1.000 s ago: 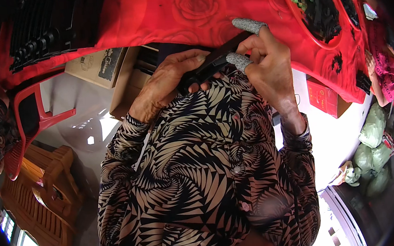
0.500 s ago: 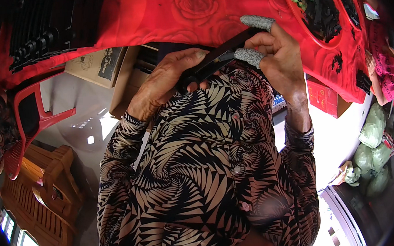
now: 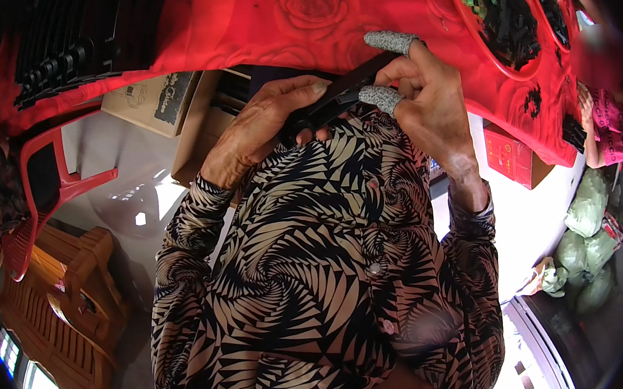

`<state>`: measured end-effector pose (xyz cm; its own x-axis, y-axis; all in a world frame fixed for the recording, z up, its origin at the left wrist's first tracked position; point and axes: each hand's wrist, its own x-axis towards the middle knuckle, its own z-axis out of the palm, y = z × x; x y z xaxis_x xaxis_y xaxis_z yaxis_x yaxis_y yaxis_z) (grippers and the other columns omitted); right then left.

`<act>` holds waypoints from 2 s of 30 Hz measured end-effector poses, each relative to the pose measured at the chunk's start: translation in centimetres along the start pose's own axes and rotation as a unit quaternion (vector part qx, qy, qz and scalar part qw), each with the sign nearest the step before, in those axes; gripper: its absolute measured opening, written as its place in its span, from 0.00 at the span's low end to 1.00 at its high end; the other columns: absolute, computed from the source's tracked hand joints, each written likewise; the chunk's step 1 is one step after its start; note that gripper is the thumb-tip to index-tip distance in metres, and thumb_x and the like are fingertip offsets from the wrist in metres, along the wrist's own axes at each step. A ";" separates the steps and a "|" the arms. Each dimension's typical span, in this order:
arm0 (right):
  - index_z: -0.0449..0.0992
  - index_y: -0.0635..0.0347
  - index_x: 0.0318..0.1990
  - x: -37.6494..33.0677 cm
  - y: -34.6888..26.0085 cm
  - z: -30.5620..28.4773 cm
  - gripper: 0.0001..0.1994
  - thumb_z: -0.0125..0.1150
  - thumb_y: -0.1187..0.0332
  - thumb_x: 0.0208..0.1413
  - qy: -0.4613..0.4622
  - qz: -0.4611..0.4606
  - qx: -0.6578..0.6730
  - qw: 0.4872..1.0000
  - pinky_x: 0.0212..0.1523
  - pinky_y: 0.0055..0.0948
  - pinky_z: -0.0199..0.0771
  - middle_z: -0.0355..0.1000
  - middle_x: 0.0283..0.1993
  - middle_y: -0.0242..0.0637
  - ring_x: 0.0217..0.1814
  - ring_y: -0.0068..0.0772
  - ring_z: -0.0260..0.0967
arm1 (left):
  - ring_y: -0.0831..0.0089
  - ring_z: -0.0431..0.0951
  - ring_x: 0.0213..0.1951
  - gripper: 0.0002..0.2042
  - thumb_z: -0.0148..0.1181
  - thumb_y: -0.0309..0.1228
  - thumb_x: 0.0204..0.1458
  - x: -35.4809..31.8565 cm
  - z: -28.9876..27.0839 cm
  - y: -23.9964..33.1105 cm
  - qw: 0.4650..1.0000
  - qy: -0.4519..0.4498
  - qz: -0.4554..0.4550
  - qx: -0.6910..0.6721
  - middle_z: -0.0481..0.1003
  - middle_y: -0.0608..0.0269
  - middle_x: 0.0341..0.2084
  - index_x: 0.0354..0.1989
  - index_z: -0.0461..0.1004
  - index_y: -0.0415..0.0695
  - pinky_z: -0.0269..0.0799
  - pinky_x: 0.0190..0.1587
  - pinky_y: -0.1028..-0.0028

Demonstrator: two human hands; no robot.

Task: Cleaning and inspecting black plastic manufacturing components using a cloth.

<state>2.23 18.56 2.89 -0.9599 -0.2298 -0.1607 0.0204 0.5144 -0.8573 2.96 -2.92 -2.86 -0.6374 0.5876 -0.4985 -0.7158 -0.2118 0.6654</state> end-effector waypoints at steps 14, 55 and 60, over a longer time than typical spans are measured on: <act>0.69 0.62 0.55 -0.9 0.2 1.0 0.30 0.54 0.84 0.38 0.047 -0.013 -0.040 0.998 0.25 0.32 0.70 0.72 0.26 0.39 0.21 0.33 0.69 | 0.83 0.72 0.25 0.17 0.60 0.35 0.56 -0.7 1.3 0.2 0.998 0.029 0.019 0.045 0.78 0.62 0.35 0.48 0.71 0.35 0.65 0.25 0.85; 0.64 0.65 0.56 -2.1 2.1 4.6 0.32 0.60 0.81 0.36 0.175 -0.111 -0.078 0.975 0.30 0.44 0.73 0.66 0.40 0.49 0.34 0.53 0.71 | 0.56 0.80 0.34 0.11 0.53 0.26 0.56 0.7 3.5 -2.4 0.860 0.190 0.217 0.421 0.77 0.43 0.32 0.44 0.71 0.34 0.71 0.39 0.67; 0.65 0.65 0.55 -2.1 2.3 4.7 0.31 0.60 0.80 0.37 0.179 -0.114 -0.064 0.975 0.31 0.45 0.73 0.67 0.40 0.49 0.35 0.53 0.71 | 0.46 0.77 0.40 0.13 0.48 0.27 0.58 -0.2 4.7 -0.4 0.866 0.149 0.168 0.448 0.76 0.38 0.36 0.50 0.68 0.35 0.70 0.43 0.63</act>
<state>5.57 16.35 -1.03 -0.9721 -0.0594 0.2269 -0.2177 0.5881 -0.7789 4.73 0.70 -0.41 -0.9074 0.3547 -0.2253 -0.0523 0.4366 0.8981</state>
